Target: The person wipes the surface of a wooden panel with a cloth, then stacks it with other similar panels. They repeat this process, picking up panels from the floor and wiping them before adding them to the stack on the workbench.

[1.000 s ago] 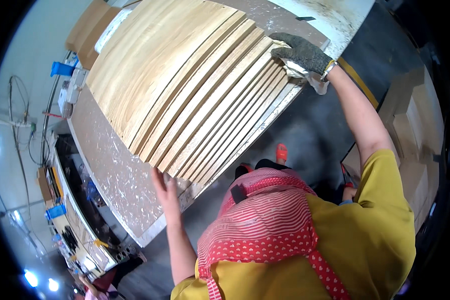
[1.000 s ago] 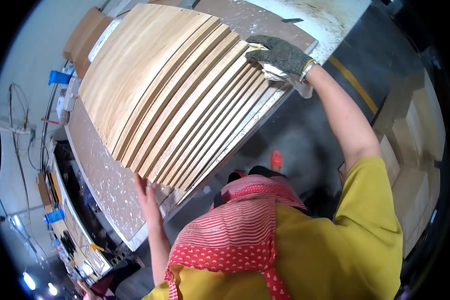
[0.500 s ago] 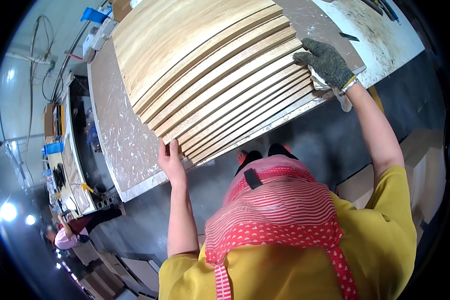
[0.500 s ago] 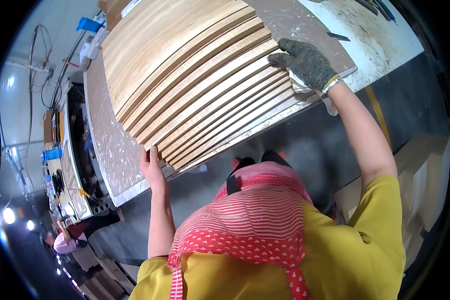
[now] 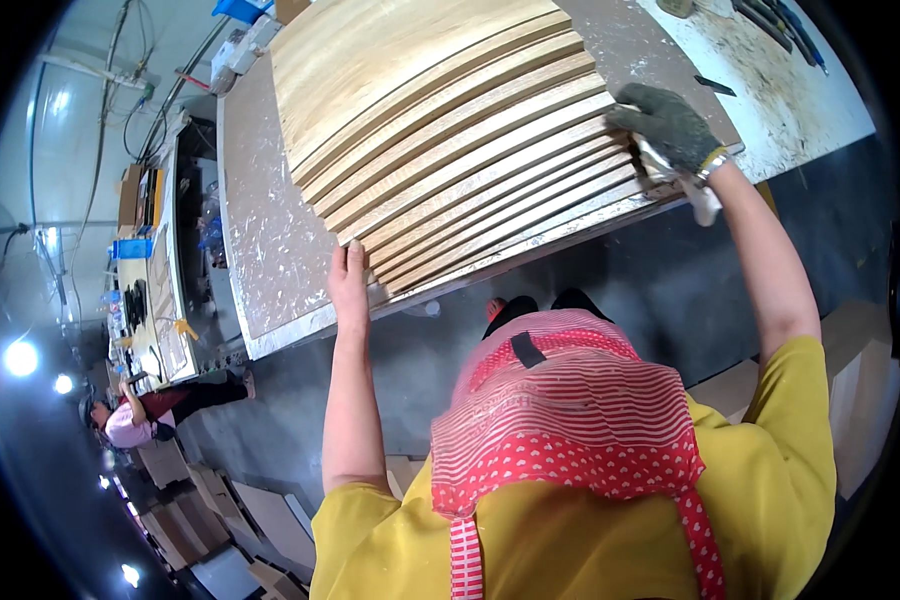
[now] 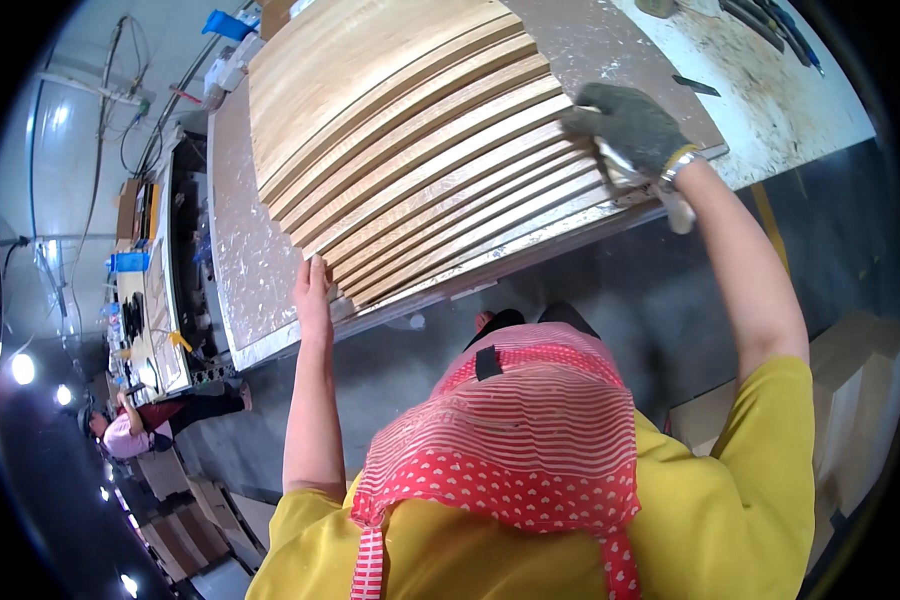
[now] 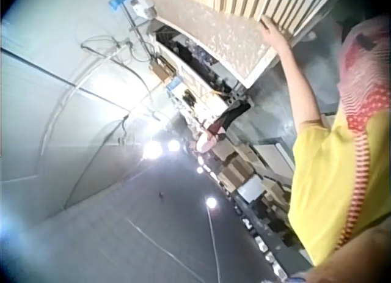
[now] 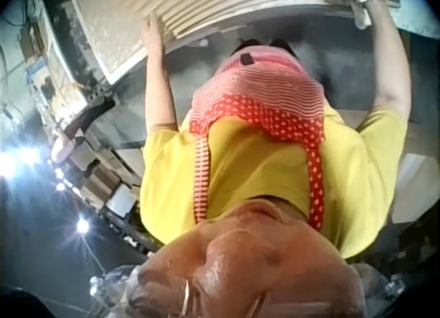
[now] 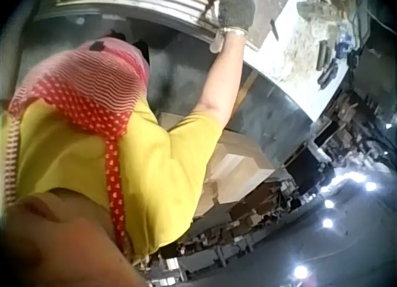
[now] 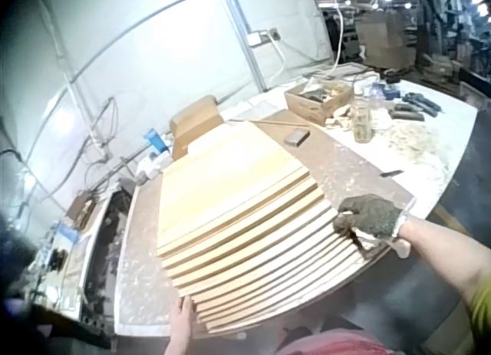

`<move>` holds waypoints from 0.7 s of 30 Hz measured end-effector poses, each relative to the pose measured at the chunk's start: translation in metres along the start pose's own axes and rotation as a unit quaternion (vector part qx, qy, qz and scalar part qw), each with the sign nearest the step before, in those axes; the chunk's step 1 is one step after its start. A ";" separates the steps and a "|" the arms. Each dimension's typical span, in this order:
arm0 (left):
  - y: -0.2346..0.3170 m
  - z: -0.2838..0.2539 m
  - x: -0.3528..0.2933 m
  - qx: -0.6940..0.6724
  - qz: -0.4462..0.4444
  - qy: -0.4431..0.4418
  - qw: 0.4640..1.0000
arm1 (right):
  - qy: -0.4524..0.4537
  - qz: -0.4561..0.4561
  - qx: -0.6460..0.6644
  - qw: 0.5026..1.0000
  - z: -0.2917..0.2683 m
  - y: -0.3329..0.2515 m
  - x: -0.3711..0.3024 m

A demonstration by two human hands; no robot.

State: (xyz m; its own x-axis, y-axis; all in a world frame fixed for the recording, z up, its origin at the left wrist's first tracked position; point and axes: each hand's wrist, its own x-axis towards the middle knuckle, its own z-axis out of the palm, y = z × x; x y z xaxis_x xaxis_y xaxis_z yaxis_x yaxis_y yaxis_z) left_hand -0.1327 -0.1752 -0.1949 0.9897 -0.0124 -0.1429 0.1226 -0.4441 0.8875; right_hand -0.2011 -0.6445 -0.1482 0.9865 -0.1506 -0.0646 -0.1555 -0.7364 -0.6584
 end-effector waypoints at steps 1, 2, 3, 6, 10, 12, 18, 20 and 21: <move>0.002 0.010 -0.006 -0.060 0.016 0.000 0.998 | -0.017 0.005 0.034 0.999 -0.005 0.007 -0.004; -0.009 0.005 -0.005 -0.110 -0.006 -0.047 0.993 | -0.002 -0.008 0.036 0.999 -0.006 0.020 -0.006; -0.012 0.006 -0.010 -0.059 -0.004 -0.047 0.997 | 0.012 -0.020 0.035 0.999 -0.007 0.027 -0.007; -0.015 0.017 -0.023 -0.054 -0.002 -0.049 0.997 | -0.036 0.032 0.131 0.990 0.008 0.014 -0.006; -0.014 0.027 -0.020 -0.069 -0.022 -0.014 0.997 | 0.024 -0.207 -0.154 0.966 0.017 0.051 0.005; -0.013 0.025 -0.021 -0.086 -0.032 0.011 0.996 | -0.032 -0.071 -0.074 0.994 0.015 0.027 0.005; -0.012 0.025 -0.015 -0.059 -0.047 0.045 0.996 | 0.000 -0.227 -0.203 0.952 0.021 0.051 0.005; -0.009 0.027 -0.013 -0.059 -0.049 0.065 0.995 | -0.026 -0.101 -0.127 0.986 0.024 0.041 0.006; -0.005 0.029 -0.014 -0.071 -0.050 0.071 0.994 | -0.020 -0.090 -0.122 0.988 0.025 0.033 0.005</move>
State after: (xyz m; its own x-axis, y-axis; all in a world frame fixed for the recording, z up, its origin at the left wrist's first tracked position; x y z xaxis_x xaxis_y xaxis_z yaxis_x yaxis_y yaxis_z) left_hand -0.1492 -0.1987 -0.2095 0.9713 0.1568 -0.1790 0.2200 -0.3055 0.9264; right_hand -0.1996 -0.6528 -0.1890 0.9998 0.0200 0.0043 0.0197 -0.8871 -0.4612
